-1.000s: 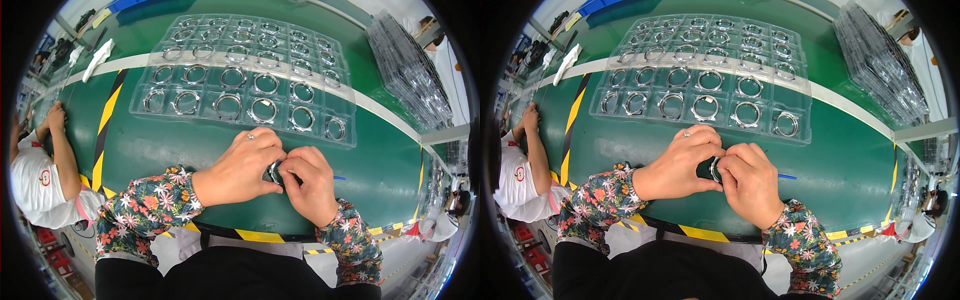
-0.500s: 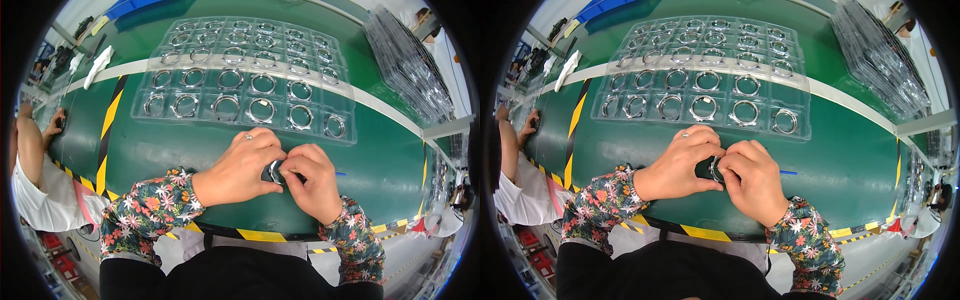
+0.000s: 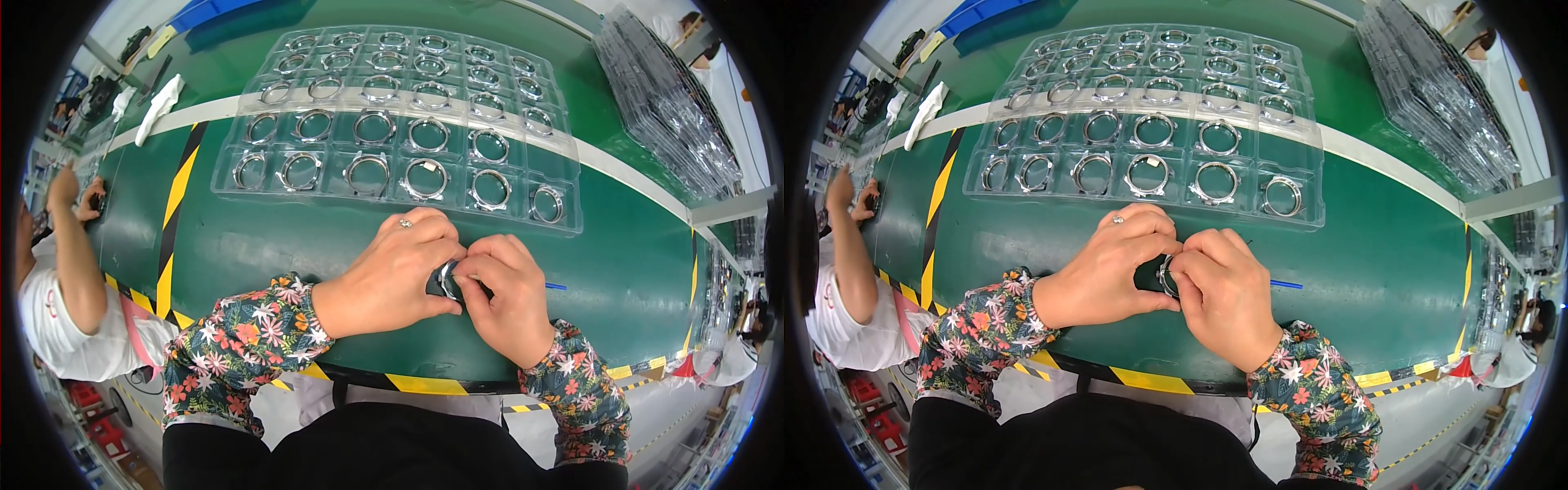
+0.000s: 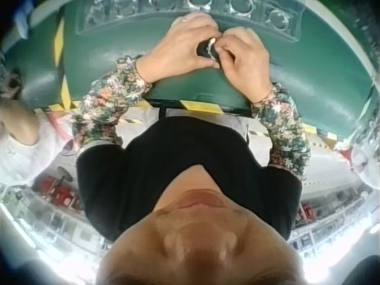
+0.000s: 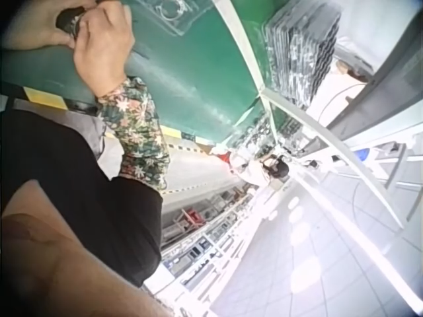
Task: The person assembles small circular electronic components by hand, taking them from a plastic tray and fitting them together with a manual assembly tool.
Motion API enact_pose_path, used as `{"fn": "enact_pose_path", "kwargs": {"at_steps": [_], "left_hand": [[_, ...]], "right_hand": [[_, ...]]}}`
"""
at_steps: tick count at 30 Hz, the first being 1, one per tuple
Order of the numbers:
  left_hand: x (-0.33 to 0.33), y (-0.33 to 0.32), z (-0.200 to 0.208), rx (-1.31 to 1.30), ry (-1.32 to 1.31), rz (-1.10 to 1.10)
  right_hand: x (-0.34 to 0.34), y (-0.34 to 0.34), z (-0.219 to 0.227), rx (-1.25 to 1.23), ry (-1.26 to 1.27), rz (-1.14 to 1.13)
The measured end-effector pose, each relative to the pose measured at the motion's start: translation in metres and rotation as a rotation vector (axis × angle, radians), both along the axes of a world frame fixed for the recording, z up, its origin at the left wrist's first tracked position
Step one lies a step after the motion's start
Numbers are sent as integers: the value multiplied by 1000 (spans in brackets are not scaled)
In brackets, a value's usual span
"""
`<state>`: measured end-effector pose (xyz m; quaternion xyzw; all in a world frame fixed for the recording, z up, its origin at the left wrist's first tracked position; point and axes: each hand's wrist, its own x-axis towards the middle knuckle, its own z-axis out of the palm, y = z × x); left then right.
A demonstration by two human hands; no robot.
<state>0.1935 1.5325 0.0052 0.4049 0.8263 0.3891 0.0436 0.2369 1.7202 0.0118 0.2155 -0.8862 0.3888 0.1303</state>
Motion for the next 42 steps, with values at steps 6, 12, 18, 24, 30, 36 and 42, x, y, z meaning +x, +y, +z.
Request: {"fn": "enact_pose_path", "kwargs": {"at_steps": [6, 12, 18, 24, 30, 36, 42], "left_hand": [[0, 0, 4, -11, 6, 1], [-2, -3, 0, -6, 9, -14], [-1, -1, -1, 15, 2, -5], [-9, -1, 1, 15, -19, -32], [-8, -9, 6, -3, 4, -71], [-9, 9, -12, 110, 21, -201], [-12, -1, -11, 94, 74, -196]], "right_hand": [[0, 2, 3, -15, -22, 26], [-1, 0, 2, -13, -26, 9], [-1, 1, 5, 12, 33, 19], [-8, 2, 1, 151, 80, 87], [-9, -2, 10, 385, 282, 233], [4, 9, 18, 596, 379, 269], [-4, 1, 20, 619, 378, 349]]}}
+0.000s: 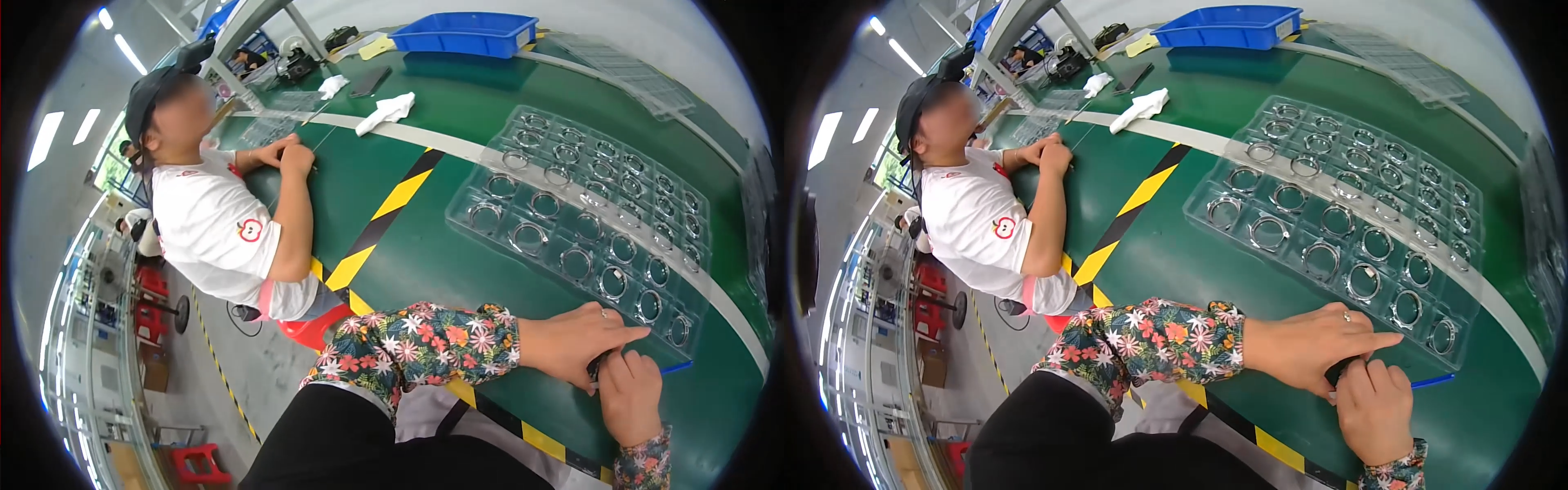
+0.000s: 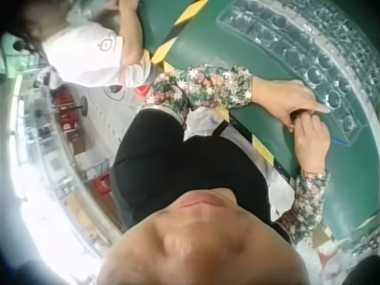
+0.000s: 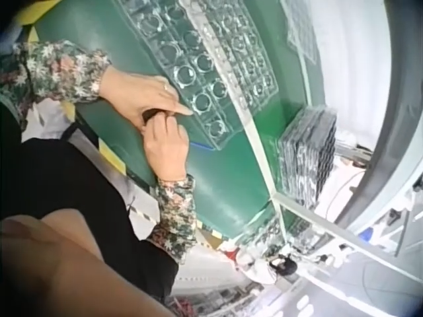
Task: The person assembles small circular electronic components by hand, taking them from a plastic tray and fitting them together with a manual assembly tool.
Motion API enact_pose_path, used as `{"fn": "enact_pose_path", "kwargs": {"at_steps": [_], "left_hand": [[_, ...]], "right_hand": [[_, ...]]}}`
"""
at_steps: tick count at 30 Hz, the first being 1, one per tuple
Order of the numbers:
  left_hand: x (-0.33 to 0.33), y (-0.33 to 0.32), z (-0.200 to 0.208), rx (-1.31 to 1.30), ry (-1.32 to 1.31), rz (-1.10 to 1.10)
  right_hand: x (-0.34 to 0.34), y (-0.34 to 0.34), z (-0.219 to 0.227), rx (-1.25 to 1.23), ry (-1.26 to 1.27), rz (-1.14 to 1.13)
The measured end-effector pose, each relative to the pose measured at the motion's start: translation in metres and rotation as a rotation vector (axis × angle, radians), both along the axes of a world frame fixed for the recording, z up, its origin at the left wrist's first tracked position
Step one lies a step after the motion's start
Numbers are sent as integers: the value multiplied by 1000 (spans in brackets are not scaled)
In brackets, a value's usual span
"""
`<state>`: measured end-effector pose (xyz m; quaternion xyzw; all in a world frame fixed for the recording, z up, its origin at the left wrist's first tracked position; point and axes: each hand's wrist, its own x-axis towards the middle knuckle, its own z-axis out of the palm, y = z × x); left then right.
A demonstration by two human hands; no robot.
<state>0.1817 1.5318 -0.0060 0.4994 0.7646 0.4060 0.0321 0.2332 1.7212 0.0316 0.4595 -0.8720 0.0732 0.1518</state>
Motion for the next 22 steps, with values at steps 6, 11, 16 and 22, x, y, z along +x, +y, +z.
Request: {"fn": "enact_pose_path", "kwargs": {"at_steps": [6, 11, 16, 22], "left_hand": [[-3, -3, -3, -6, 26, -2], [-7, 8, 0, 5, -6, -65], [-7, -9, 6, -64, -26, 9], [-6, -3, 11, -110, -62, 17]], "right_hand": [[-2, 0, -2, -19, -34, -40], [1, 11, -3, -75, -28, -113], [-10, 2, -4, -370, -216, -105], [-8, 19, -7, -474, -349, -208]]}}
